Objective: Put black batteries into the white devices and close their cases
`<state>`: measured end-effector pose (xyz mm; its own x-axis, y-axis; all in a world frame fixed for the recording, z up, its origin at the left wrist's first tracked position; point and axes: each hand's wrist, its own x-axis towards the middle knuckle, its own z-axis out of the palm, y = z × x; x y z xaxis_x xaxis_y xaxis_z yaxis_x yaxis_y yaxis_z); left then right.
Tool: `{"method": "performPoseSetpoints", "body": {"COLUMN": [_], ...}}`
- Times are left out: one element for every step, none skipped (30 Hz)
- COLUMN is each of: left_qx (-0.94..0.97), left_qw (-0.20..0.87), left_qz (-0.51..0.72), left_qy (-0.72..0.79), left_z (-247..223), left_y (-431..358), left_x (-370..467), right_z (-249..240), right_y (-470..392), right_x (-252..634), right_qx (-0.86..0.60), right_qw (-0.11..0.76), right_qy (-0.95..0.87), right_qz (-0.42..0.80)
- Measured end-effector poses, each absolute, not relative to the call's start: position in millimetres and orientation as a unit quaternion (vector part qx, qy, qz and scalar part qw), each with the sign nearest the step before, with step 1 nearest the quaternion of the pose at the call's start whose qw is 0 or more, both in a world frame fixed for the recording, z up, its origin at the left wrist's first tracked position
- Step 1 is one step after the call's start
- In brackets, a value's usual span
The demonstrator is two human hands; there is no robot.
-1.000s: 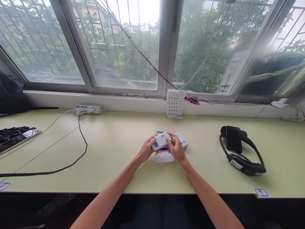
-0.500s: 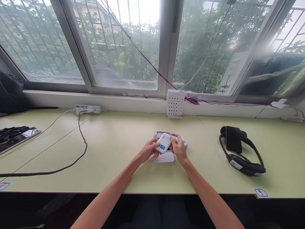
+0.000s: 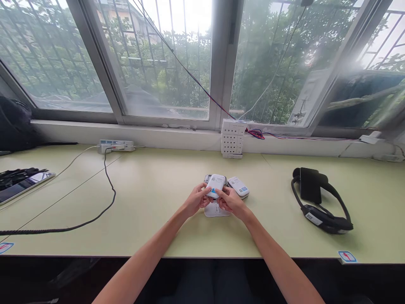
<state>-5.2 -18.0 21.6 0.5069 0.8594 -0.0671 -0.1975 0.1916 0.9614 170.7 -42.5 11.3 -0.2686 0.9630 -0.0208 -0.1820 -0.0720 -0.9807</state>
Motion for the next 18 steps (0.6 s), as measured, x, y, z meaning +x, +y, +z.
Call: {"method": "performPoseSetpoints", "body": {"left_qx": [0.513,0.514,0.515,0.515,0.516,0.518,0.520,0.522,0.524,0.525,0.527,0.529,0.531,0.533,0.535,0.537,0.539,0.539], "left_qw": [0.700,0.700,0.701,0.702,0.703,0.704,0.705,0.705,0.704,0.703,0.702,0.700,0.698,0.696,0.693,0.691,0.689,0.687], "left_qz": [0.378,0.377,0.376,0.374,0.372,0.369,0.365,0.362,0.360,0.359,0.359,0.360,0.361,0.361,0.362,0.363,0.364,0.365], "left_qy": [0.322,0.321,0.320,0.319,0.318,0.317,0.316,0.316,0.316,0.317,0.317,0.317,0.317,0.318,0.318,0.319,0.321,0.322], "left_z": [21.3,21.1,21.0,21.0,20.9,20.8,20.7,20.5,20.3,20.1,20.0,20.0,20.2,20.4,20.8,21.2,21.6,21.9], "left_y": [-18.0,-18.1,-18.3,-18.5,-18.7,-18.9,-19.0,-19.1,-19.1,-19.1,-19.2,-19.3,-19.5,-19.7,-20.0,-20.4,-20.7,-21.0], "left_x": [-5.3,-5.3,-5.3,-5.3,-5.2,-5.1,-5.1,-4.9,-4.8,-4.7,-4.6,-4.5,-4.4,-4.3,-4.2,-4.1,-4.0,-3.8], "right_z": [11.4,11.5,11.5,11.5,11.6,11.7,11.8,12.0,12.2,12.5,12.8,13.3,13.9,14.7,15.4,16.0,16.5,16.7], "right_y": [-43.1,-43.5,-43.8,-43.9,-43.9,-43.9,-43.8,-43.8,-43.8,-43.8,-44.1,-44.4,-44.9,-45.5,-46.1,-46.6,-47.0,-47.2], "right_x": [170.5,170.6,170.8,171.1,171.5,172.0,172.4,172.7,173.0,173.1,173.2,173.2,173.2,173.1,173.0,172.9,172.8,172.6], "right_qx": [-0.387,-0.384,-0.383,-0.381,-0.379,-0.375,-0.371,-0.366,-0.362,-0.358,-0.356,-0.355,-0.355,-0.355,-0.355,-0.357,-0.359,-0.361], "right_qw": [0.444,0.428,0.415,0.403,0.395,0.389,0.387,0.386,0.386,0.385,0.384,0.383,0.381,0.379,0.378,0.376,0.375,0.375], "right_qy": [-0.505,-0.507,-0.508,-0.508,-0.506,-0.502,-0.497,-0.493,-0.489,-0.486,-0.485,-0.485,-0.485,-0.486,-0.487,-0.488,-0.488,-0.488], "right_qz": [0.631,0.642,0.651,0.659,0.667,0.675,0.682,0.688,0.694,0.698,0.700,0.702,0.703,0.703,0.702,0.702,0.701,0.700]}}
